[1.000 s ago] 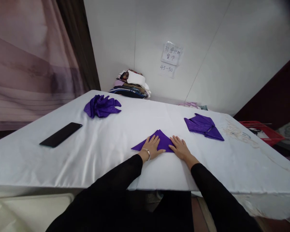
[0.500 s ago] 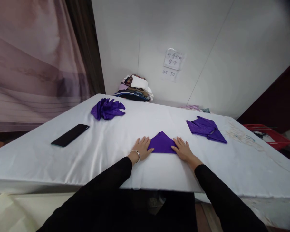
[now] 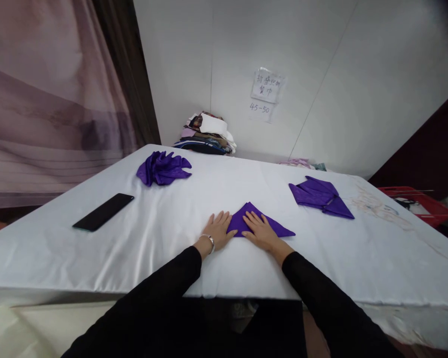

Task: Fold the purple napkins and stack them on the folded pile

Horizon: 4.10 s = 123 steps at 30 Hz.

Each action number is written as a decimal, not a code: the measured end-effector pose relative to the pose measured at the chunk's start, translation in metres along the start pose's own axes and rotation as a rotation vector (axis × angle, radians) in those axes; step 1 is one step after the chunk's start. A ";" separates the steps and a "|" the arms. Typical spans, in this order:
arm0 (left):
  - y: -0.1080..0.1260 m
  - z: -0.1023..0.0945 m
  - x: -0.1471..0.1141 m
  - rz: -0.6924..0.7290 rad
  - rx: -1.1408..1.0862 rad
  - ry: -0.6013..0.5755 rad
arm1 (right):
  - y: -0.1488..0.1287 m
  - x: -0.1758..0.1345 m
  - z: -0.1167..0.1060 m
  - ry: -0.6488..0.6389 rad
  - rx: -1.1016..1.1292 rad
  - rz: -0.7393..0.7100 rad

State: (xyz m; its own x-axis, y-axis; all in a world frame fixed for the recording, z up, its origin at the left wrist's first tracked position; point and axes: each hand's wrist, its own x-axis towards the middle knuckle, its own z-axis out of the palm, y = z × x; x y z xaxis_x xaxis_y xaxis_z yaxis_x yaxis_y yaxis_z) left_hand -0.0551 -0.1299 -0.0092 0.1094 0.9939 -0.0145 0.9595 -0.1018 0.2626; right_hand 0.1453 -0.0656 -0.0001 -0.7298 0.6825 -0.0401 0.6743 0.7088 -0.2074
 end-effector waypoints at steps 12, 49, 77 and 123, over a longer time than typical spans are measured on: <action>0.004 -0.003 0.002 -0.058 0.029 0.012 | 0.059 -0.041 -0.007 -0.027 -0.134 0.223; -0.004 -0.001 -0.001 -0.014 0.018 0.006 | -0.022 0.001 -0.008 -0.010 0.066 -0.052; 0.056 0.003 0.022 0.121 -0.029 0.054 | 0.078 -0.055 -0.009 -0.016 -0.105 0.323; -0.037 -0.008 -0.040 -0.242 -0.328 0.244 | 0.015 -0.008 0.010 0.114 -0.061 0.146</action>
State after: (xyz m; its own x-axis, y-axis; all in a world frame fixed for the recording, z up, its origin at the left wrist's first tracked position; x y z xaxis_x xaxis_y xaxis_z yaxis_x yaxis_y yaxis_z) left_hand -0.0970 -0.1654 -0.0105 -0.2089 0.9724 0.1037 0.8130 0.1138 0.5711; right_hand 0.1605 -0.0624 -0.0129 -0.6083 0.7923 0.0466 0.7802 0.6077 -0.1481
